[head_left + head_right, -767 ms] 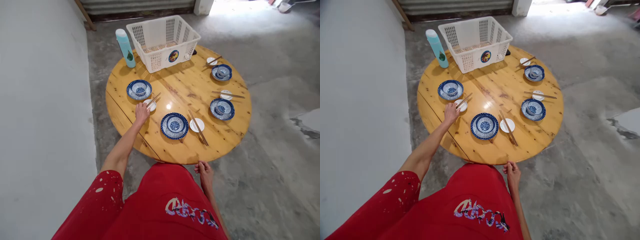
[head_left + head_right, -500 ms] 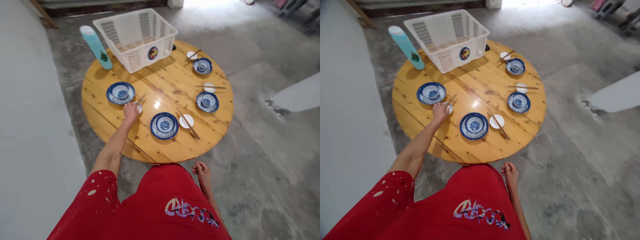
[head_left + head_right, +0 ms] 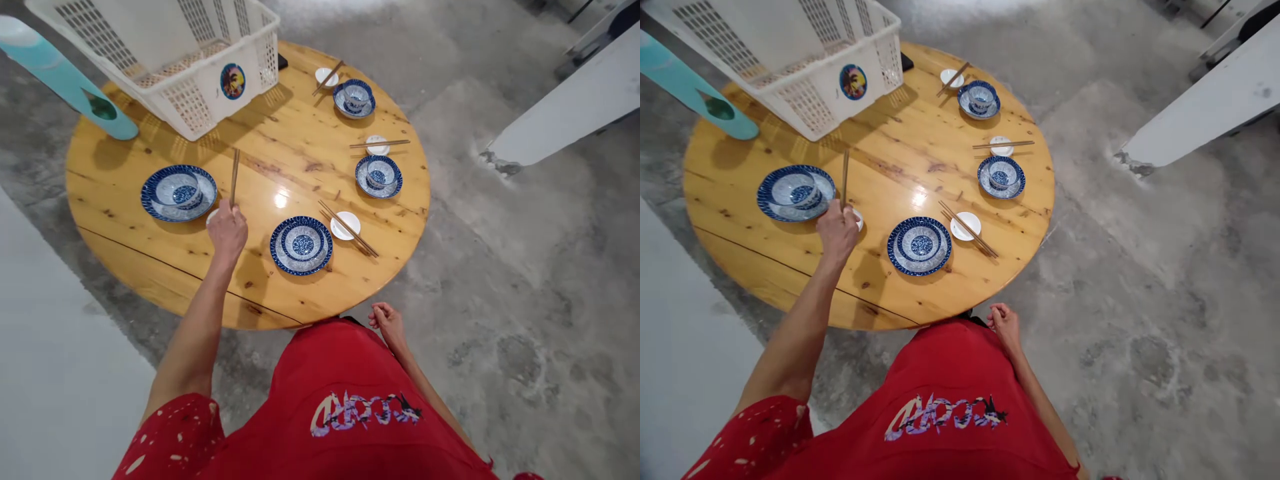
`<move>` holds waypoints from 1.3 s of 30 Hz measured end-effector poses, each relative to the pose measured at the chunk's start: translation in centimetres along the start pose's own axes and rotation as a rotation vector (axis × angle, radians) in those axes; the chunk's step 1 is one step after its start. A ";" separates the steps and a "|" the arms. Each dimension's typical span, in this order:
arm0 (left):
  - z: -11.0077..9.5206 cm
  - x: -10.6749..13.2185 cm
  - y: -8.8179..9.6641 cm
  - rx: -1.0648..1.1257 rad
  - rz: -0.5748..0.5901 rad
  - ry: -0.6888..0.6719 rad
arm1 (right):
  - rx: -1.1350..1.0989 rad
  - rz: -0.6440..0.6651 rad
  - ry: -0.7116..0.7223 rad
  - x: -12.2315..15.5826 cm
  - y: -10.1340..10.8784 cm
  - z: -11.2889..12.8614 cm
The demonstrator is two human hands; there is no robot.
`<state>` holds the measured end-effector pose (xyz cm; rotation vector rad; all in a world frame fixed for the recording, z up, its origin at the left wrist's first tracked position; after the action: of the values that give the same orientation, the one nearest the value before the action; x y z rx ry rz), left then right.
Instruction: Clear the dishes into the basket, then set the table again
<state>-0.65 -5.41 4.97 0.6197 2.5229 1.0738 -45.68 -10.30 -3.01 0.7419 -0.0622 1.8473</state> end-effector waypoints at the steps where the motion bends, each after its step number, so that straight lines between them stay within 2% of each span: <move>1: -0.8 0.7 -0.2 0.033 0.003 0.016 | 0.003 0.015 -0.005 0.0 -0.3 -0.1; 3: -2.8 2.6 -1.1 0.173 0.034 0.033 | -0.001 0.050 -0.013 -0.2 -0.8 -0.2; 5: -5.1 4.9 -2.6 0.380 0.116 0.067 | -0.009 0.079 -0.009 -0.7 -1.0 -0.2; 7: -7.4 7.0 -4.9 0.550 0.235 0.136 | -0.014 0.089 0.005 -1.3 -0.8 -0.1; 9: -9.5 8.7 -7.6 0.629 0.319 0.184 | -0.021 0.088 0.022 -2.2 -0.2 0.0; 11: -11.2 9.6 -10.5 0.617 0.342 0.192 | -0.028 0.094 0.038 -3.2 0.8 0.0; 14: -13.0 9.8 -14.4 0.471 0.302 0.193 | -0.035 0.111 0.043 -5.0 3.4 -0.3; 18: -14.6 9.4 -17.7 0.127 0.265 0.243 | -0.069 0.077 0.023 -8.2 9.0 -1.4; 24: -17.3 8.7 -19.8 -0.214 0.224 0.292 | -0.135 -0.028 -0.050 -13.1 19.2 -3.7; 29: -18.7 8.5 -20.6 -0.338 0.229 0.360 | -0.160 -0.043 -0.047 -16.2 25.6 -4.7; 34: -19.2 8.9 -21.2 -0.387 0.159 0.378 | -0.162 -0.058 -0.009 -19.4 28.9 -4.5; 37: -19.6 8.9 -21.5 -0.384 0.136 0.344 | -0.136 -0.037 0.014 -21.6 29.4 -3.2; 39: -19.7 8.7 -21.7 -0.404 0.152 0.361 | -0.105 -0.012 0.032 -23.2 29.4 -1.5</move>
<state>-22.68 -26.17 0.84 0.5457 2.4527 1.8332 -66.80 -41.00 -7.38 0.6388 -0.1327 1.8291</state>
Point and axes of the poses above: each hand's wrist, its own x-axis away from the middle knuckle, its own y-axis out of the back of the hand, z = x × y, the point moved 1 cm from there along -x, towards the middle knuckle, and after that the axes turned 2 degrees about x, right-handed, at the moved point
